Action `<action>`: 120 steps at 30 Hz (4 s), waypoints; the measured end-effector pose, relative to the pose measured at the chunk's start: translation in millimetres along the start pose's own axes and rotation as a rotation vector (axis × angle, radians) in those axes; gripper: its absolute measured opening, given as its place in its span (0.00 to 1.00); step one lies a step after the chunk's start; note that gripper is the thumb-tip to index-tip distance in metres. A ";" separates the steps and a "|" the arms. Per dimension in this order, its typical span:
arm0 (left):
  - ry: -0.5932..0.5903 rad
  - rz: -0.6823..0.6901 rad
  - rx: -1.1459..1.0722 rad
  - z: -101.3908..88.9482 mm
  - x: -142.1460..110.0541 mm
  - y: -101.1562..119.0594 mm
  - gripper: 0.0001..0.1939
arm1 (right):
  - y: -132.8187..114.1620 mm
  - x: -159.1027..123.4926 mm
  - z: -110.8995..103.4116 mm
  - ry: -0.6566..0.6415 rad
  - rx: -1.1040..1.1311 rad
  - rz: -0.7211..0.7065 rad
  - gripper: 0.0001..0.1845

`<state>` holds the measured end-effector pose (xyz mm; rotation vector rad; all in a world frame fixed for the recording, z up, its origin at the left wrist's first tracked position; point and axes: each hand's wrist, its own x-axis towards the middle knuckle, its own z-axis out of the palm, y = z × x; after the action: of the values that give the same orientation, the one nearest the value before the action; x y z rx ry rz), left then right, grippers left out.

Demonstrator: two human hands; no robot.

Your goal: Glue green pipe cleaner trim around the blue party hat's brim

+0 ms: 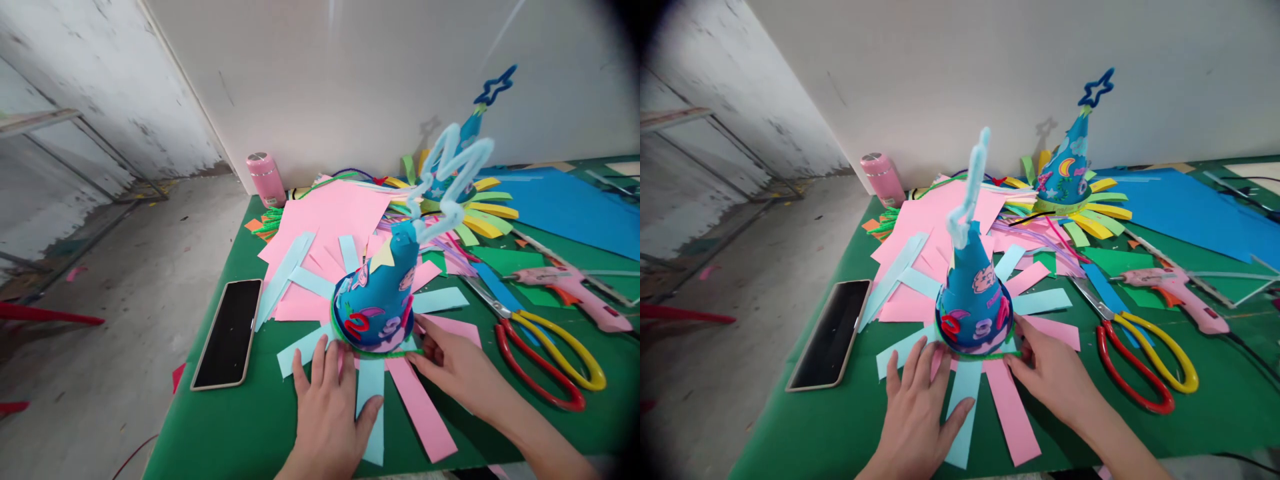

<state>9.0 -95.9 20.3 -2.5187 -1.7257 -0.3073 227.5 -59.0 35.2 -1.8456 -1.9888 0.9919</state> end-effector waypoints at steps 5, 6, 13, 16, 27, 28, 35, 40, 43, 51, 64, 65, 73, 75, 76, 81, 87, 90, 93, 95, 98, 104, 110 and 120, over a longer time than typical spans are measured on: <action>0.069 -0.009 -0.022 -2.8 -0.6 7.2 0.26 | 1.1 0.6 0.9 0.008 0.001 -0.010 0.28; 0.076 -0.001 -0.028 -1.9 -1.6 8.9 0.26 | 1.0 0.6 1.1 0.009 0.000 -0.008 0.28; 0.060 0.015 -0.039 1.7 -1.5 12.5 0.26 | 0.4 0.9 1.3 0.009 0.011 -0.006 0.27; 0.053 0.019 -0.041 -0.5 1.0 11.1 0.26 | 0.7 0.8 0.7 0.009 0.013 -0.016 0.27; 0.068 0.089 0.023 -3.1 1.2 10.0 0.24 | -1.9 2.0 -0.5 0.026 0.002 -0.018 0.22; 0.060 0.087 0.026 -3.1 1.7 10.0 0.24 | -1.8 2.1 -0.5 0.026 0.000 -0.017 0.22; 0.066 0.093 -0.002 -0.5 2.3 9.2 0.24 | -0.4 1.3 0.1 0.028 -0.005 -0.005 0.22; 0.135 0.083 -0.091 0.1 2.5 1.3 0.19 | -1.8 2.1 -0.9 0.023 -0.005 -0.001 0.25; 0.168 -0.013 -0.127 -2.3 13.1 -4.3 0.26 | -1.9 2.8 -1.7 0.024 -0.005 -0.003 0.26; 0.077 -0.124 -0.343 13.9 51.7 -10.0 0.58 | -5.9 1.0 -4.5 0.031 0.019 -0.025 0.26; 0.062 -0.201 -0.397 18.2 54.5 -3.3 0.61 | -6.1 2.0 -5.6 0.041 0.026 -0.026 0.23; 0.068 -0.209 -0.381 17.3 56.1 -1.3 0.62 | -6.0 2.0 -5.5 0.043 0.023 -0.027 0.23; 0.104 -0.215 -0.333 15.3 58.9 4.1 0.59 | -5.9 3.4 -6.3 0.040 -0.011 -0.056 0.26; 0.115 -0.214 -0.324 16.3 58.0 4.4 0.58 | -5.8 3.7 -6.6 0.041 -0.020 -0.064 0.26; 0.120 -0.211 -0.318 16.9 57.7 4.6 0.57 | -5.8 3.7 -6.7 0.040 -0.025 -0.068 0.27; 0.115 -0.204 -0.280 19.6 57.5 6.2 0.56 | -5.8 3.7 -6.8 0.046 -0.038 -0.073 0.27; 0.123 -0.203 -0.259 18.8 57.0 6.5 0.57 | -5.7 3.4 -5.9 0.054 -0.040 -0.074 0.27; 0.093 -0.206 -0.241 17.0 58.4 5.1 0.58 | -7.4 1.1 -3.5 0.057 -0.043 -0.068 0.28; 0.057 -0.203 -0.254 15.4 60.6 2.3 0.61 | -11.0 -1.4 0.9 0.065 -0.046 -0.058 0.28; 0.053 -0.203 -0.279 15.3 61.9 0.0 0.62 | -13.2 -2.3 3.9 0.075 -0.048 -0.050 0.27; 0.065 -0.208 -0.311 16.7 62.6 -2.7 0.63 | -14.8 -3.0 6.5 0.087 -0.049 -0.036 0.26; 0.061 -0.233 -0.354 18.8 61.2 -4.2 0.64 | -12.6 -5.5 5.7 0.068 -0.025 -0.053 0.26; 0.058 -0.238 -0.332 19.0 61.8 -4.4 0.66 | -8.3 -15.8 3.0 0.054 0.023 -0.065 0.29; 0.053 -0.255 -0.345 16.0 62.8 -5.0 0.64 | 80.9 -40.6 -61.2 0.595 -0.155 0.161 0.19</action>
<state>28.2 -33.9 17.3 -2.4684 -2.1357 -0.7410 334.3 -81.9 40.2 -2.0899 -1.6044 0.2629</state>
